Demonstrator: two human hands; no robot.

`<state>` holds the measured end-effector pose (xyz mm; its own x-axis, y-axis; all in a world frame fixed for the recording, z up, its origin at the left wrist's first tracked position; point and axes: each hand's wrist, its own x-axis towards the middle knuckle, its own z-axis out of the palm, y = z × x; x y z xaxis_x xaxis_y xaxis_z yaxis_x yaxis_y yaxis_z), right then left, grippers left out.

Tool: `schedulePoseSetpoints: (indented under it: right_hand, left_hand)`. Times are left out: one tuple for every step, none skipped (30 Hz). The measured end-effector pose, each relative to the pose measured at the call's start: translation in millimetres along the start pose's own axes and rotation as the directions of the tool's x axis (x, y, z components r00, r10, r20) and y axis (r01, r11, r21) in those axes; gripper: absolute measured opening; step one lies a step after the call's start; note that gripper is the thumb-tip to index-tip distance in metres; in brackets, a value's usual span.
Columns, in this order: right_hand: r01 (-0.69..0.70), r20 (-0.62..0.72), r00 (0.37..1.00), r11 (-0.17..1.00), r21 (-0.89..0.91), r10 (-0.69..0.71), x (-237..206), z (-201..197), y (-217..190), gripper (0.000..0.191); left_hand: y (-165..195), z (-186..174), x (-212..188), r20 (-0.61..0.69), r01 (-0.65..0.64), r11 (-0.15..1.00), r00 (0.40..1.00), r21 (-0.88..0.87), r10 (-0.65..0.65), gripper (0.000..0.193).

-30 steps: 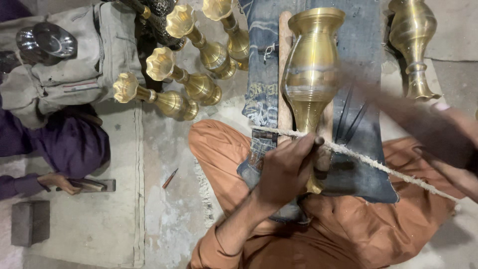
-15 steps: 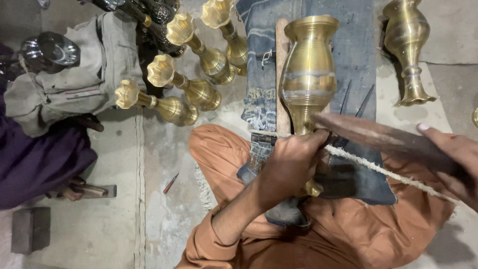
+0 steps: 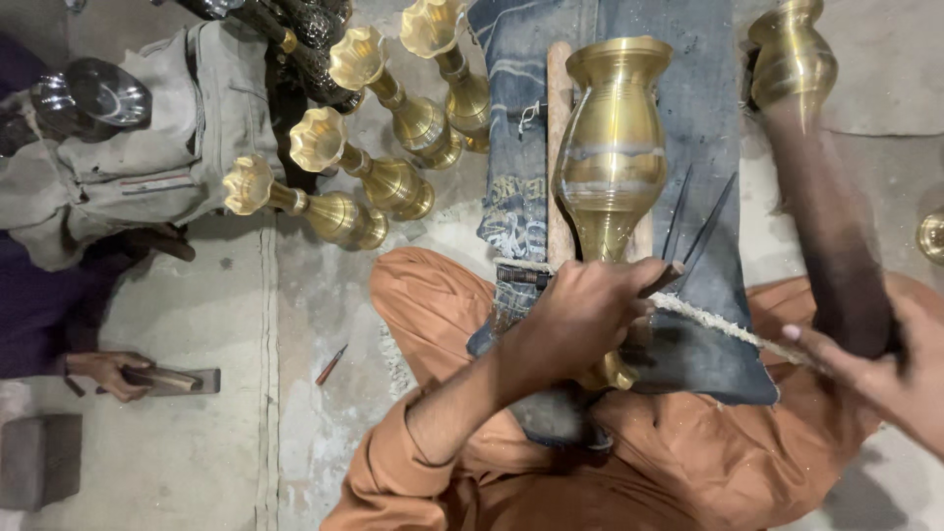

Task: The person sits on the floor finishing a brass vase, rubbing its surface with a flat wooden block, scraping the seam area with a small hand tool, and pulling a rope wrapped around the vase to rotate it against an abrasive while holding it steady.

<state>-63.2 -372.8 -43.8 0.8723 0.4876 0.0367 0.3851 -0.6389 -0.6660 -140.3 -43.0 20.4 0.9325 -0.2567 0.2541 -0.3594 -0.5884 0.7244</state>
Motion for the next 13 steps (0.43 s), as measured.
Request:
schedulePoseSetpoints:
  right_hand:
    - [0.052, -0.02, 0.998, 0.996, -0.075, -0.053, -6, 3, -1, 0.064]
    - [0.099, -0.036, 0.994, 0.984, -0.151, -0.106, -13, 4, 0, 0.057]
    - [-0.026, -0.043, 0.999, 0.999, -0.023, 0.025, -21, 8, 1, 0.057]
    - [-0.149, -0.029, 0.988, 0.983, 0.104, 0.153, -29, 15, 3, 0.056]
    - [-0.267, 0.002, 0.962, 0.936, 0.229, 0.274, -35, 20, 7, 0.056]
    - [-0.239, 0.011, 0.971, 0.97, 0.037, 0.238, -39, 20, 14, 0.065]
    - [-0.199, 0.029, 0.978, 0.967, -0.157, 0.206, -44, 18, 21, 0.075]
    - [-0.15, 0.051, 0.983, 0.927, -0.343, 0.178, -48, 20, 27, 0.084]
    - [-0.181, 0.026, 0.982, 0.969, -0.167, 0.188, -52, 27, 32, 0.07]
    - [-0.203, 0.004, 0.979, 0.979, 0.016, 0.203, -56, 36, 35, 0.057]
    - [-0.216, -0.018, 0.974, 0.956, 0.2, 0.224, -60, 41, 38, 0.045]
    - [-0.242, -0.003, 0.97, 0.966, 0.094, 0.243, -61, 41, 42, 0.057]
    - [-0.261, 0.014, 0.965, 0.965, -0.016, 0.261, -63, 39, 47, 0.07]
  left_hand:
    - [-5, 1, 4, 0.078, 0.062, 0.996, 0.995, -0.06, -0.057, 0.034]
    - [-10, 2, 7, 0.163, 0.126, 0.985, 0.981, -0.115, -0.107, 0.029]
    - [-13, 6, 12, 0.171, 0.105, 0.992, 0.981, -0.071, -0.092, 0.029]
    - [-15, 13, 18, 0.178, 0.085, 0.996, 0.981, -0.028, -0.079, 0.03]
    - [-19, 16, 21, 0.186, 0.065, 0.998, 0.98, 0.016, -0.066, 0.03]
    - [-22, 19, 21, 0.137, -0.002, 0.999, 0.991, 0.04, -0.004, 0.028]
    - [-24, 22, 19, 0.089, -0.066, 0.996, 0.994, 0.066, 0.06, 0.026]
    - [-27, 25, 17, 0.043, -0.131, 0.987, 0.991, 0.094, 0.127, 0.024]
    - [-31, 28, 16, 0.04, -0.147, 0.986, 0.989, 0.082, 0.144, 0.023]
    - [-34, 32, 15, 0.038, -0.162, 0.984, 0.986, 0.069, 0.16, 0.022]
    - [-37, 36, 14, 0.039, -0.179, 0.982, 0.983, 0.055, 0.177, 0.021]
    - [-40, 40, 14, 0.051, -0.202, 0.976, 0.979, 0.077, 0.199, 0.022]
    - [-44, 45, 15, 0.061, -0.221, 0.97, 0.975, 0.101, 0.215, 0.024]
